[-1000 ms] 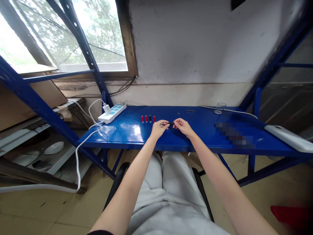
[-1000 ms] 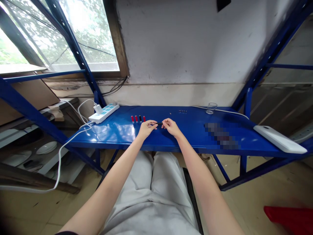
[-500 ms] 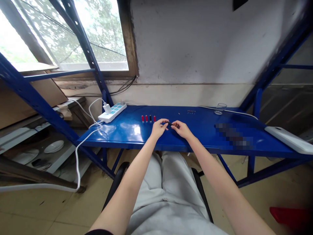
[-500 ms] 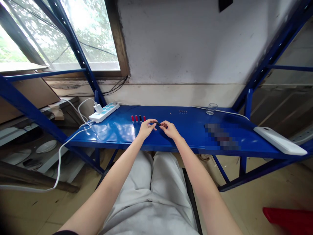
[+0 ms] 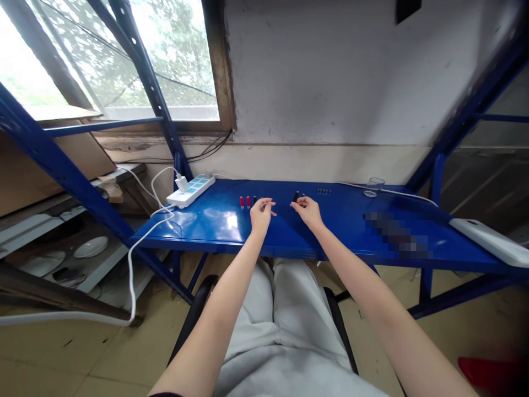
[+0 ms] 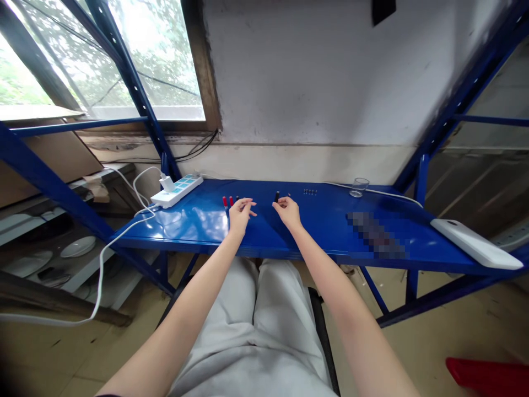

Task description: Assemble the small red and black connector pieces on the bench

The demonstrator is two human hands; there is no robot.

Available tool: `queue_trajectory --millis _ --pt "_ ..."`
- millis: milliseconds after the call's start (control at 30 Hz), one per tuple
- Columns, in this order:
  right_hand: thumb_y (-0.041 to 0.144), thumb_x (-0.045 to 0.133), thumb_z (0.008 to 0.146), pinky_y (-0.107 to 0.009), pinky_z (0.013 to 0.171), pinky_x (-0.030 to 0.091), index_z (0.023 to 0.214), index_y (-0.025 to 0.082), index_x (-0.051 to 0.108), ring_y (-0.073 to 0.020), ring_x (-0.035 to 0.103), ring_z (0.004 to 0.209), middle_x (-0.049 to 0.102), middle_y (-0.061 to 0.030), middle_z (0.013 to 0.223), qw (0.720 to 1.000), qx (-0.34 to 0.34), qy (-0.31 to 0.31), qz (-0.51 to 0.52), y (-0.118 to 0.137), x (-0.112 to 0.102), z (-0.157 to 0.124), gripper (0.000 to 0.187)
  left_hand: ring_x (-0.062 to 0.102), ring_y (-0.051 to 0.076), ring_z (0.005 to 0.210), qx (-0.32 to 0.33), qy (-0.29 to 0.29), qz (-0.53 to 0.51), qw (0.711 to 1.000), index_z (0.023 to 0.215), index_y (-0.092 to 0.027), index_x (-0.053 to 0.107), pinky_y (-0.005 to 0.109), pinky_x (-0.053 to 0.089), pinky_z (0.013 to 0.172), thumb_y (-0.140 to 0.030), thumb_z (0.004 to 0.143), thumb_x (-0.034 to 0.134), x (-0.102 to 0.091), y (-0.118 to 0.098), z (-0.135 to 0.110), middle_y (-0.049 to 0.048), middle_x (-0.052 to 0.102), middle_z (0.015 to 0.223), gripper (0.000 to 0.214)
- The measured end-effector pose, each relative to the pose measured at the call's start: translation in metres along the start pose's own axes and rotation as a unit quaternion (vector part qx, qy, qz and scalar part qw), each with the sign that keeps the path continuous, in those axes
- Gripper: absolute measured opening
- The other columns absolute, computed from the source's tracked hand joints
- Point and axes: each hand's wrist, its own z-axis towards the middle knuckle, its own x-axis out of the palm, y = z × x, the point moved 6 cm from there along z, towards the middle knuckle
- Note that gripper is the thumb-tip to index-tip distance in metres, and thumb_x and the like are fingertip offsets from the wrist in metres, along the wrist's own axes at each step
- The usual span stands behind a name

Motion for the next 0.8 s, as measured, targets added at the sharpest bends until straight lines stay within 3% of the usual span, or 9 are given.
queue_trajectory --millis 67,133,300,567,800 --pt "0.040 0.062 0.067 -0.028 0.060 0.046 0.078 0.017 0.056 -0.0173 0.060 0.067 0.065 -0.0066 0.075 0.999 0.032 0.014 0.018 -0.002 0.012 0.007 0.026 0.055 0.007 0.044 -0.025 -0.068 -0.032 0.997 0.085 -0.015 0.060 0.019 0.037 0.042 -0.024 0.077 0.050 -0.012 0.002 0.001 0.0044 0.065 0.079 0.016" --pt "0.037 0.062 0.066 -0.028 0.062 0.045 0.076 0.017 0.058 -0.0168 0.059 0.068 0.065 -0.0055 0.074 0.999 0.020 0.031 -0.008 0.004 0.025 0.012 0.023 0.053 0.007 0.041 -0.049 -0.113 -0.064 0.990 0.083 -0.014 0.058 0.019 0.033 0.040 -0.023 0.075 0.048 -0.020 0.004 0.002 0.0026 0.063 0.072 0.015" --pt "0.031 0.060 0.070 -0.029 0.069 0.042 0.076 0.017 0.061 -0.0166 0.057 0.075 0.063 -0.0047 0.081 0.987 -0.035 0.062 -0.142 0.019 0.056 0.018 0.015 0.049 0.007 0.036 -0.083 -0.168 -0.105 0.977 0.078 -0.014 0.055 0.019 0.029 0.038 -0.024 0.072 0.047 -0.028 0.006 0.001 -0.0012 0.057 0.059 0.014" --pt "0.033 0.061 0.069 -0.027 0.069 0.040 0.079 0.020 0.064 -0.0158 0.058 0.076 0.065 -0.0015 0.080 0.970 0.003 0.129 -0.208 0.021 0.089 0.019 0.017 0.045 0.007 0.032 -0.089 -0.185 -0.124 0.971 0.072 -0.014 0.054 0.020 0.027 0.037 -0.023 0.069 0.047 -0.029 0.006 0.000 -0.0033 0.052 0.051 0.012" --pt "0.031 0.062 0.064 -0.028 0.072 0.041 0.083 0.020 0.065 -0.0186 0.060 0.083 0.067 -0.0029 0.087 0.961 0.027 0.139 -0.238 0.020 0.092 0.017 0.022 0.044 0.007 0.032 -0.092 -0.185 -0.125 0.970 0.070 -0.014 0.054 0.020 0.026 0.037 -0.024 0.068 0.048 -0.029 0.006 0.000 -0.0037 0.051 0.050 0.011"
